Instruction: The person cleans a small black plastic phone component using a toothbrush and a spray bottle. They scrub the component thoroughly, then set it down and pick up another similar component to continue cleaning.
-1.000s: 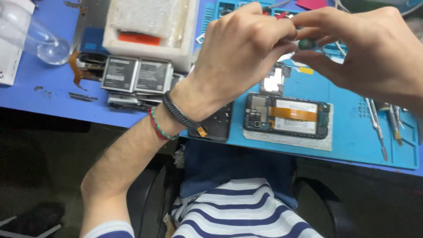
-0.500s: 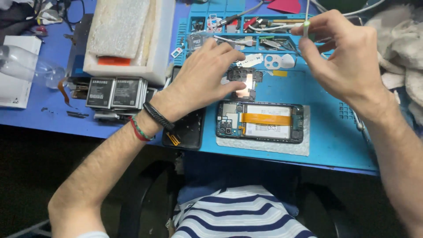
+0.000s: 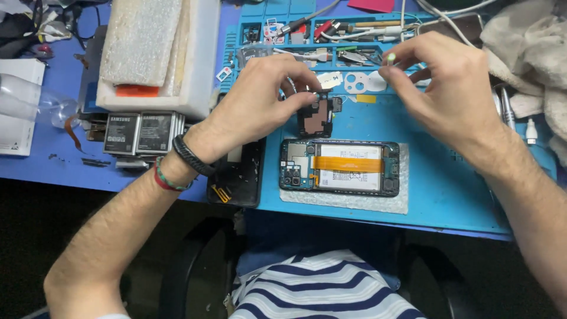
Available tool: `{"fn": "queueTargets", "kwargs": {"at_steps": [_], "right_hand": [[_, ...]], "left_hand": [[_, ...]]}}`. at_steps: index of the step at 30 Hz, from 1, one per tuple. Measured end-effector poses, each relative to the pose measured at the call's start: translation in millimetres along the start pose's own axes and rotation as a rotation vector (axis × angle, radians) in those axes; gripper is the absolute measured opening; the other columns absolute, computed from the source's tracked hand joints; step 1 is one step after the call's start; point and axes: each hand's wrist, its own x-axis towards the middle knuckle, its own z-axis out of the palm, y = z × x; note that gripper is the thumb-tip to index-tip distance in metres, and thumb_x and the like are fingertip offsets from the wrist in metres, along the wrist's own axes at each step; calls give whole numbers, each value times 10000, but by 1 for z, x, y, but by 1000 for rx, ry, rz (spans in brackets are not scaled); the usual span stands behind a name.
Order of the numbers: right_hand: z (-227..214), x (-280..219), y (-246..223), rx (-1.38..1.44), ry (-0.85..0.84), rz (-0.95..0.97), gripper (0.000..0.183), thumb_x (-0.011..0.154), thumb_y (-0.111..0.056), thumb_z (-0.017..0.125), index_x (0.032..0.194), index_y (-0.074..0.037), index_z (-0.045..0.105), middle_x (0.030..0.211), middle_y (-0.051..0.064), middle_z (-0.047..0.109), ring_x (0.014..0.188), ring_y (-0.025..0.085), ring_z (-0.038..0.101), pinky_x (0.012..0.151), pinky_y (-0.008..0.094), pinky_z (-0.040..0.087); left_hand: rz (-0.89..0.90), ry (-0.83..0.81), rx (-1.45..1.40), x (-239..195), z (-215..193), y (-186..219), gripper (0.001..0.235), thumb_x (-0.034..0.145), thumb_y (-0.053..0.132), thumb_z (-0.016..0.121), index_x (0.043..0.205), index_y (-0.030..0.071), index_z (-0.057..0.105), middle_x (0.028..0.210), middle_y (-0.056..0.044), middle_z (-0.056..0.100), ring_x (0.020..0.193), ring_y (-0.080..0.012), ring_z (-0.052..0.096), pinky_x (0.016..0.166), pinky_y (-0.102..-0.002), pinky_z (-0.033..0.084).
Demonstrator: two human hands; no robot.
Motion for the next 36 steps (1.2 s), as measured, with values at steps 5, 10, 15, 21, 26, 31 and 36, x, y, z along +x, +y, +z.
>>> {"fn": "queueTargets", "kwargs": {"at_steps": [5,10,15,21,26,31,36], "right_hand": [[-7,8,-8,310,-57,322,102,1152,18,567,1198,43,655,1084,161,686,980,264,704,862,367,621],[-3,8,0,1181,-88,695,147,1018,-27,440,1001,-79,577,743,18,448,638,140,481,555,259,383],[-10,11,-8,1141,-180,742,330,1077,-384,622,851,-146,589,741,-46,365,617,65,357,545,206,266],[1,7,6,1116,-103,834,193,1078,-272,660,925,-155,660,755,-60,541,578,48,384,521,199,285],[8,2,2,1002,-105,793,228,1085,-255,659,908,-112,656,806,-36,540,655,57,403,536,202,289],[7,2,-15,678,-229,698,232,1088,-243,663,923,-82,672,755,-13,542,657,65,441,575,208,368],[8,5,-27,674,-255,690,209,1090,-244,640,996,-83,733,718,-29,529,599,48,401,530,203,299]], "left_hand": [[198,93,-91,-2,-31,44,66,1003,10,779,1051,56,790,989,-75,721,874,-167,702,629,-258,557],[686,256,54,17,-34,46,64,1130,-53,745,1174,-38,702,1106,-176,647,973,-327,687,839,-417,588],[1066,446,525,34,-9,23,70,1087,21,709,1056,61,758,1027,-40,736,846,-156,738,597,-255,586],[866,294,521,33,-1,5,228,1202,225,533,1299,55,650,1183,-105,727,995,-255,776,823,-360,669],[445,45,465,14,9,4,1346,770,816,1002,1627,2,359,1574,-142,567,1348,-318,603,1094,-451,555],[440,13,255,10,22,-2,1187,823,688,1030,1597,31,414,1584,-104,568,1401,-318,591,1105,-478,550],[512,-33,318,10,24,-12,1384,691,719,1110,1667,114,337,1554,-78,610,1351,-307,634,926,-462,548]]}}
